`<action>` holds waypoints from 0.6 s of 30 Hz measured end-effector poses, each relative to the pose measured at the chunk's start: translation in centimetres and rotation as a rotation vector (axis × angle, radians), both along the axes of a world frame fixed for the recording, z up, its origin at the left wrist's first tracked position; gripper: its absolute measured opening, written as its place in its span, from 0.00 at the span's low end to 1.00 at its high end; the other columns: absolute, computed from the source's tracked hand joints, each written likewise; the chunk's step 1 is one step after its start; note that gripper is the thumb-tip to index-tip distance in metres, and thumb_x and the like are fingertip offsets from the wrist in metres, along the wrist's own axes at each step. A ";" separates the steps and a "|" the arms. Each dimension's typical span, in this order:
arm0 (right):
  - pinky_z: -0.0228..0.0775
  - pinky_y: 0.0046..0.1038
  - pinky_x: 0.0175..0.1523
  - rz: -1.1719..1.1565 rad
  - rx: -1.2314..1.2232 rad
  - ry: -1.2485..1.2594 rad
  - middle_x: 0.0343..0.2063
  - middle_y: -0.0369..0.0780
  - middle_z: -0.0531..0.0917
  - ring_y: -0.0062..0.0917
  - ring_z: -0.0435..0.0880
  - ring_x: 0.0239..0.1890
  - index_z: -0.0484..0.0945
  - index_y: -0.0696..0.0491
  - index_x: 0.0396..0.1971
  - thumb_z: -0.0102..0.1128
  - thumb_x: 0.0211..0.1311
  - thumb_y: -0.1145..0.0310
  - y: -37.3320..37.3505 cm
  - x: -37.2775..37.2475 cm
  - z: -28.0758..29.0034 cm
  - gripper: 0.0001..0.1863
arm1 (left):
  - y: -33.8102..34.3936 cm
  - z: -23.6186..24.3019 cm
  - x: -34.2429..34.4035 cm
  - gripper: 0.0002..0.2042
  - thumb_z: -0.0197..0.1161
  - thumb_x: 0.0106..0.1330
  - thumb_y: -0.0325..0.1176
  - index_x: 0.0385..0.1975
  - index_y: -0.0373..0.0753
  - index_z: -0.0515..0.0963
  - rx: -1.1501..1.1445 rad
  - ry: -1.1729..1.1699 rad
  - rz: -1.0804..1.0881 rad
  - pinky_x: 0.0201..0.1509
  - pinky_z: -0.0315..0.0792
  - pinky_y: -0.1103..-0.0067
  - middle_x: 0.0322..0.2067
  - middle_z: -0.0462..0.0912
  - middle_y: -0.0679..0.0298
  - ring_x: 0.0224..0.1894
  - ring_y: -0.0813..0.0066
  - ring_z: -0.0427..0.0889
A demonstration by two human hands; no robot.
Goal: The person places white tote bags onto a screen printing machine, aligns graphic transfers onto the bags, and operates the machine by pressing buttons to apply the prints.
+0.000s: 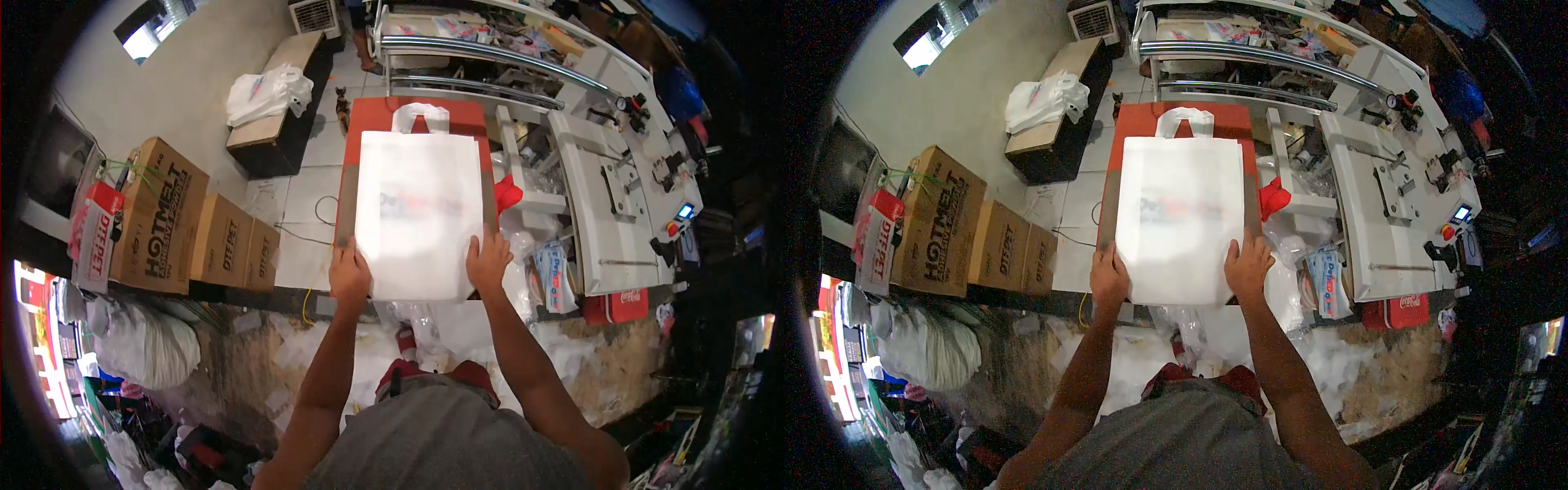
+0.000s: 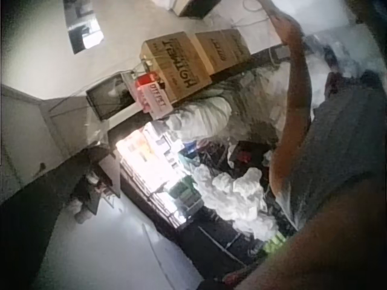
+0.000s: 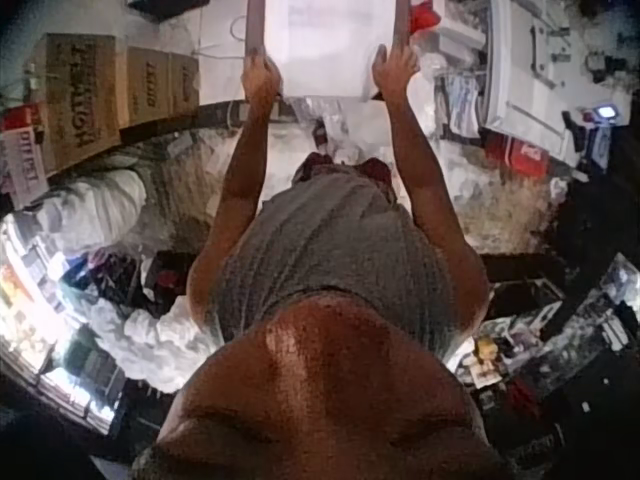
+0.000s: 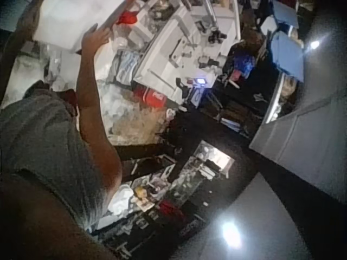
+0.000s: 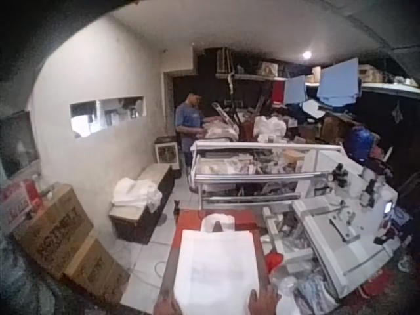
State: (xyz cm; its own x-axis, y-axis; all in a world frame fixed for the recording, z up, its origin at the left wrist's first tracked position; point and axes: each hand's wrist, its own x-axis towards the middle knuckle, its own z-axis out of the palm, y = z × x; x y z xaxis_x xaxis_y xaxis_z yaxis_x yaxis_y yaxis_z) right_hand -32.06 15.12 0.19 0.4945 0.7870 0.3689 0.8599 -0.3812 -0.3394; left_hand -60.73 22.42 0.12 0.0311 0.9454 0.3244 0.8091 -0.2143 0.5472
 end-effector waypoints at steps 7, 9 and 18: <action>0.61 0.48 0.51 -0.048 0.062 0.019 0.45 0.47 0.73 0.43 0.71 0.50 0.72 0.53 0.55 0.55 0.63 0.62 0.3 -1.0 0.5 0.21 | -0.3 0.1 0.2 0.15 0.52 0.70 0.32 0.51 0.35 0.78 0.135 -0.135 0.101 0.47 0.75 0.64 0.42 0.79 0.48 0.44 0.49 0.80; 0.61 0.48 0.51 -0.055 0.080 0.059 0.45 0.47 0.73 0.43 0.71 0.50 0.72 0.53 0.54 0.54 0.63 0.63 -0.1 -0.7 0.7 0.21 | -1.0 0.2 0.5 0.15 0.49 0.71 0.30 0.51 0.32 0.77 0.087 -0.484 0.192 0.50 0.74 0.68 0.44 0.80 0.50 0.45 0.56 0.81; 0.68 0.41 0.50 0.005 0.061 0.526 0.36 0.46 0.80 0.40 0.79 0.44 0.78 0.55 0.39 0.52 0.65 0.69 -16.5 12.5 -6.6 0.08 | -13.2 -10.8 -10.3 0.19 0.52 0.73 0.35 0.56 0.28 0.67 -0.045 -0.385 0.435 0.61 0.66 0.71 0.55 0.71 0.50 0.54 0.57 0.73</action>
State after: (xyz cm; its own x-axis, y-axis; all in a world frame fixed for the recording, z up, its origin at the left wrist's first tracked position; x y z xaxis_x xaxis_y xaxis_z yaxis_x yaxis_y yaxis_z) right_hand -19.53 -1.35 -6.40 0.6211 0.7748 0.1178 0.5696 -0.3431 -0.7469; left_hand -71.04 9.22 -10.68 -0.4752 0.8580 0.1950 0.5587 0.1231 0.8202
